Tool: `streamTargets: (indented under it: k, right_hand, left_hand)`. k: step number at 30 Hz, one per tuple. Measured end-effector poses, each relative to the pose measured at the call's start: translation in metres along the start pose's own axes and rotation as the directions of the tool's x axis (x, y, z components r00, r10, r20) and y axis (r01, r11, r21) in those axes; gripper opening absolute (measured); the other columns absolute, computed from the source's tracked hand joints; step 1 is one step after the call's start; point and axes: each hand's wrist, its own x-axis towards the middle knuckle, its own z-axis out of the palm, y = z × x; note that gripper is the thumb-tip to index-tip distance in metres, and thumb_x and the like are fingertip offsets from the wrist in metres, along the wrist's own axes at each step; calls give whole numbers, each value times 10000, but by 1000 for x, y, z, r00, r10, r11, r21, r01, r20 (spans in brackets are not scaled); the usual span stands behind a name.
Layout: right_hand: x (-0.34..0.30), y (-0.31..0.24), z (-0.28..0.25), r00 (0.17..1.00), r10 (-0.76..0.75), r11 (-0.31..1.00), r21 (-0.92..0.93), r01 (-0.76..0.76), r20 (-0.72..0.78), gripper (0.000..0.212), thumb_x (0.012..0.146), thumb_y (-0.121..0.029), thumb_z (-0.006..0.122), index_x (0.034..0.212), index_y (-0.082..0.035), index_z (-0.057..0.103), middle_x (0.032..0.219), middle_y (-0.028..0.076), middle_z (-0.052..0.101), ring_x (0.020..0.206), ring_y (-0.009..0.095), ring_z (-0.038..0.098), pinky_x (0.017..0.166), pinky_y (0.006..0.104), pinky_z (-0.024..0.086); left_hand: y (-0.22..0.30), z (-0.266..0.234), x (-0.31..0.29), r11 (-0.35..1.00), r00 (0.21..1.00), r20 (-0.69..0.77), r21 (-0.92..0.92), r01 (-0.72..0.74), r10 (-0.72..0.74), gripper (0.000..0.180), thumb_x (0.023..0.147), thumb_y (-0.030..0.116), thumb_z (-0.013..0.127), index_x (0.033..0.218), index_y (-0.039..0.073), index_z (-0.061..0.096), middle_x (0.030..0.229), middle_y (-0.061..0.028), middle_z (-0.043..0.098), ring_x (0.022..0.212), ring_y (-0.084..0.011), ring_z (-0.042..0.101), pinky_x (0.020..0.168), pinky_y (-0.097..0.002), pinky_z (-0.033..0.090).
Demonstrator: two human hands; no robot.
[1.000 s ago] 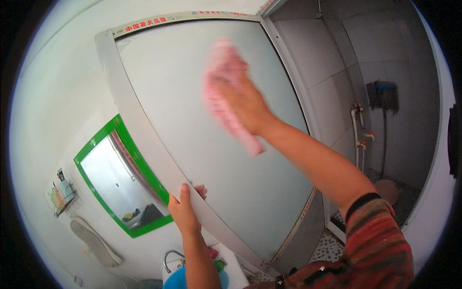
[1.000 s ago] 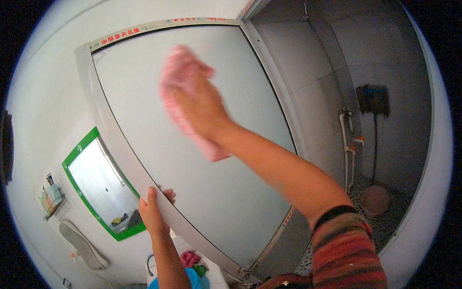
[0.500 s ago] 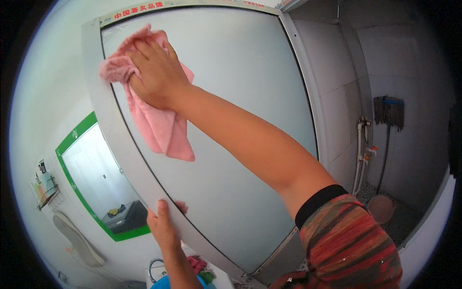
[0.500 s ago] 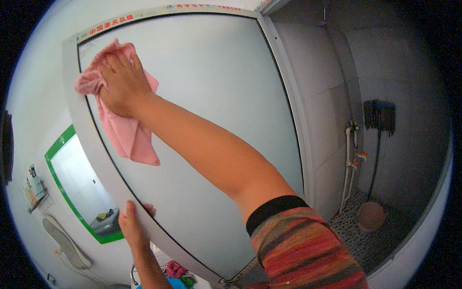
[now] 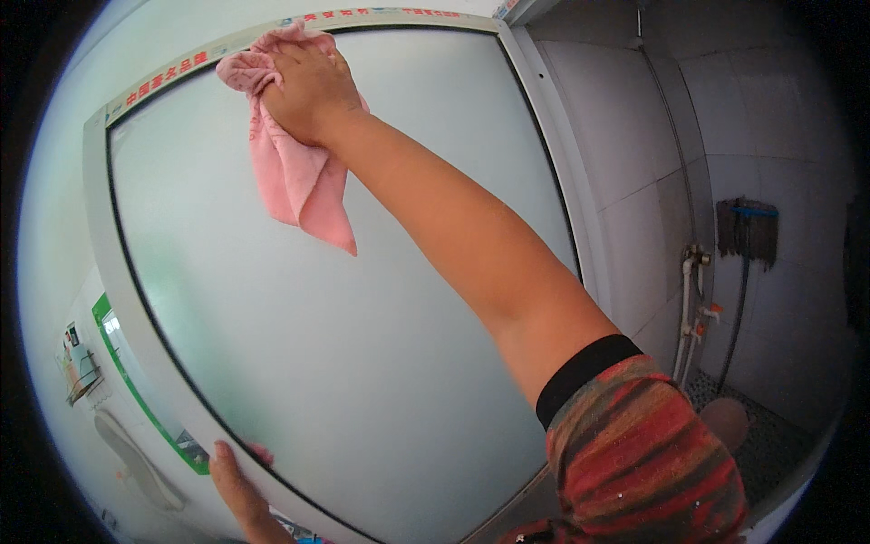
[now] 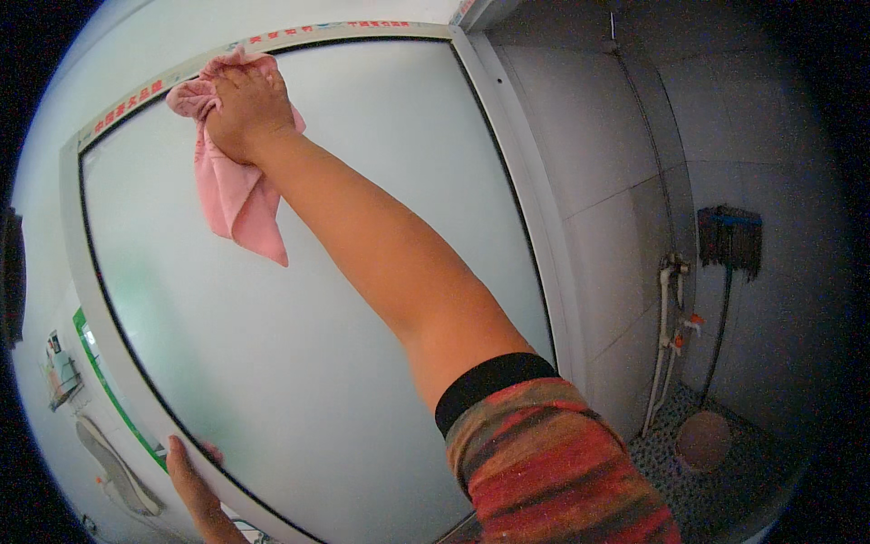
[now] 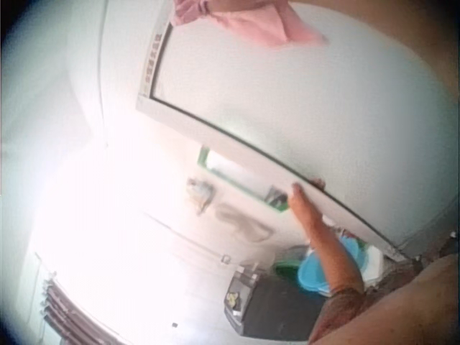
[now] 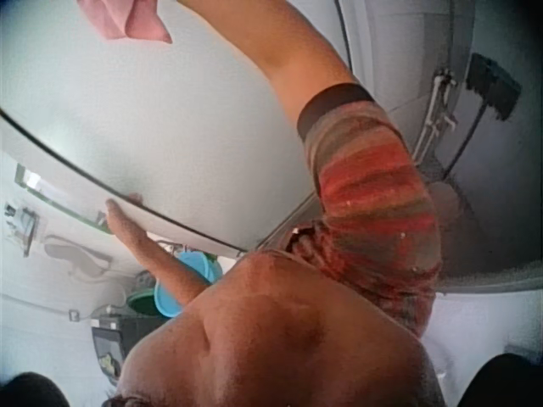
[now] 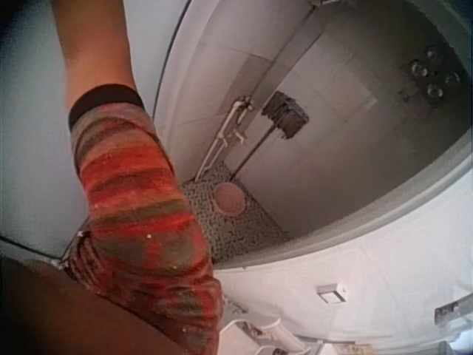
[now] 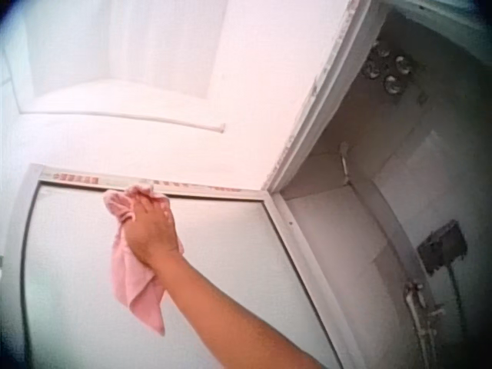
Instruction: The person wipes a frosted glass door with a pink cloth, moving methodically from top to bottom and side to side. The person repeatedly wipes the same areas, including the frame and edges, without visible dirt or residue.
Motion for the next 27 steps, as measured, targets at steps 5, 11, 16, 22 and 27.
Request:
streamTargets:
  k: [5, 11, 16, 22, 27]
  right_hand:
    - [-4, 49, -34, 998, -56, 998, 2, 56, -28, 398, 790, -254, 381, 1138, -121, 522, 1155, 97, 533, 1088, 273, 460, 935, 381, 349]
    - [-16, 146, -72, 967, 252, 960, -117, -253, -29, 401, 809, -269, 361, 1160, -161, 524, 1184, 108, 515, 1098, 313, 452, 929, 403, 358]
    - [-42, 230, -124, 883, 469, 830, -329, -451, -26, 434, 808, -330, 364, 1153, -119, 521, 1190, 137, 507, 1073, 344, 480, 907, 439, 375]
    - [-45, 241, -130, 864, 494, 860, -204, -468, 98, 439, 813, -368, 394, 1137, -102, 520, 1175, 162, 513, 1059, 361, 491, 881, 448, 391]
    - [-47, 274, -110, 952, 276, 913, -271, -304, -135, 379, 805, -299, 466, 1137, -131, 534, 1138, 135, 541, 1061, 326, 498, 926, 409, 368]
  left_hand:
    - [-2, 17, -5, 1000, 997, -75, 12, -14, 15, 434, 846, 449, 473, 773, 22, 492, 562, -74, 519, 481, -156, 504, 455, -253, 415]
    - [-6, -1, 0, 999, 996, -82, 41, -34, 38, 406, 857, 443, 457, 796, 41, 475, 570, -68, 513, 481, -156, 499, 456, -259, 409]
    - [-1, 6, -8, 999, 976, -213, 15, 51, -46, 382, 815, 465, 522, 809, 83, 510, 590, -35, 513, 506, -135, 495, 473, -252, 403]
    - [4, 12, -10, 999, 954, -299, -24, 20, -27, 383, 836, 442, 495, 822, 59, 508, 580, -56, 518, 500, -149, 501, 474, -264, 414]
    - [-2, 2, -3, 999, 993, -120, 33, 1, 3, 446, 848, 449, 465, 794, 11, 524, 586, -95, 540, 498, -183, 529, 479, -297, 445]
